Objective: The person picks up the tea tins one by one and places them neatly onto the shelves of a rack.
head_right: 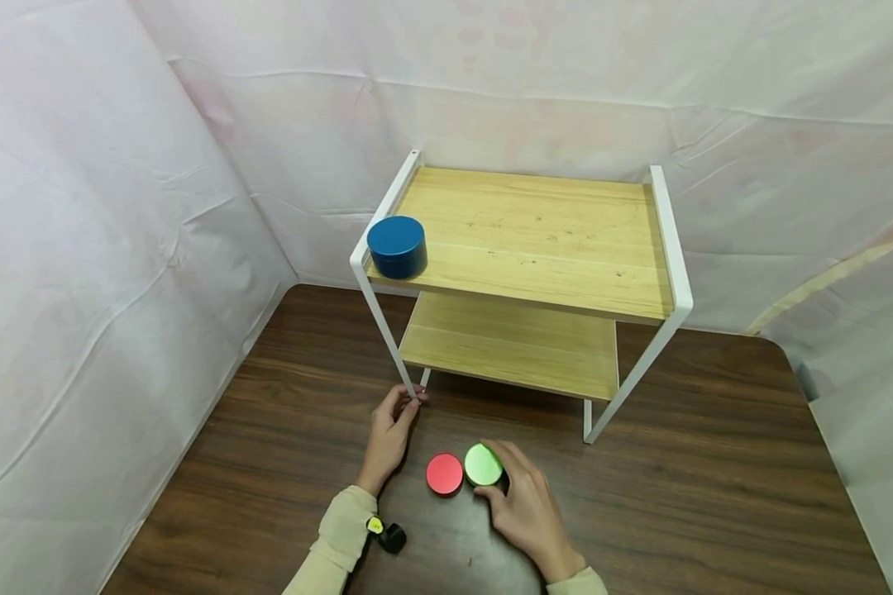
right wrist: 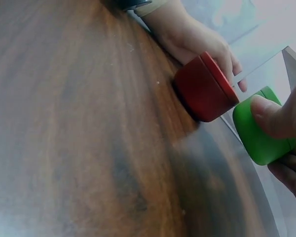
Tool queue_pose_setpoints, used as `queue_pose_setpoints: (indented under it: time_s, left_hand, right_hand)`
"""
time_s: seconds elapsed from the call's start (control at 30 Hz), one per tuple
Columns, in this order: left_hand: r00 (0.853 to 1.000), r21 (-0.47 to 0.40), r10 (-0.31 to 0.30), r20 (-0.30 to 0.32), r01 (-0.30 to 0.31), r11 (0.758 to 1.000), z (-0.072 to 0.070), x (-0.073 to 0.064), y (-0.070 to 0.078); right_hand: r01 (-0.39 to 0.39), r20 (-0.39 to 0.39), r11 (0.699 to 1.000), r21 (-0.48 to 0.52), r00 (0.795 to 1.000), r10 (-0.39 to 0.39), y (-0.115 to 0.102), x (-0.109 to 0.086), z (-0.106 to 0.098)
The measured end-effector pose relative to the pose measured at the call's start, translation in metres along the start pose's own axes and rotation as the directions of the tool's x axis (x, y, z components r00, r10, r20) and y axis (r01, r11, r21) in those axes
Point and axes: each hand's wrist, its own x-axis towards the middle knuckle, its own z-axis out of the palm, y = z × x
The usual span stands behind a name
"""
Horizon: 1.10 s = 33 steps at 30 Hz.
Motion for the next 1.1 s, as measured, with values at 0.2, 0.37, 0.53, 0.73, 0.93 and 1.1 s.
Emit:
queue_pose_setpoints:
  time_s: [0.2, 0.37, 0.53, 0.73, 0.93, 1.1]
  left_hand:
    - [1.000, 0.027, 0.003, 0.014, -0.004, 1.000, 0.000, 0.000, -0.002]
    - [1.000, 0.021, 0.002, 0.015, -0.003, 1.000, 0.001, 0.001, -0.004]
    - [1.000, 0.005, 0.009, 0.012, -0.009, 1.000, 0.001, 0.001, -0.002]
    - [1.000, -0.012, 0.007, 0.002, -0.007, 1.000, 0.002, 0.001, -0.001]
    - [1.000, 0.001, 0.016, 0.017, -0.016, 1.000, 0.002, 0.002, -0.001]
    - [1.000, 0.012, 0.012, 0.020, -0.012, 1.000, 0.000, 0.002, 0.000]
  right_hand:
    - [0.019, -0.009, 1.000, 0.009, 1.000, -0.019, -0.002, 0.005, -0.002]
    - [0.029, -0.012, 1.000, 0.013, 1.000, -0.028, -0.004, 0.011, -0.004]
    - [0.031, -0.018, 0.999, 0.021, 0.999, -0.031, -0.009, 0.019, -0.007]
    - [0.059, -0.040, 0.998, 0.031, 0.997, -0.058, -0.014, 0.031, -0.011]
    - [0.084, -0.062, 0.996, 0.019, 0.995, -0.083, -0.020, 0.044, -0.018]
    - [0.120, -0.080, 0.993, 0.014, 0.990, -0.118, -0.022, 0.052, -0.022]
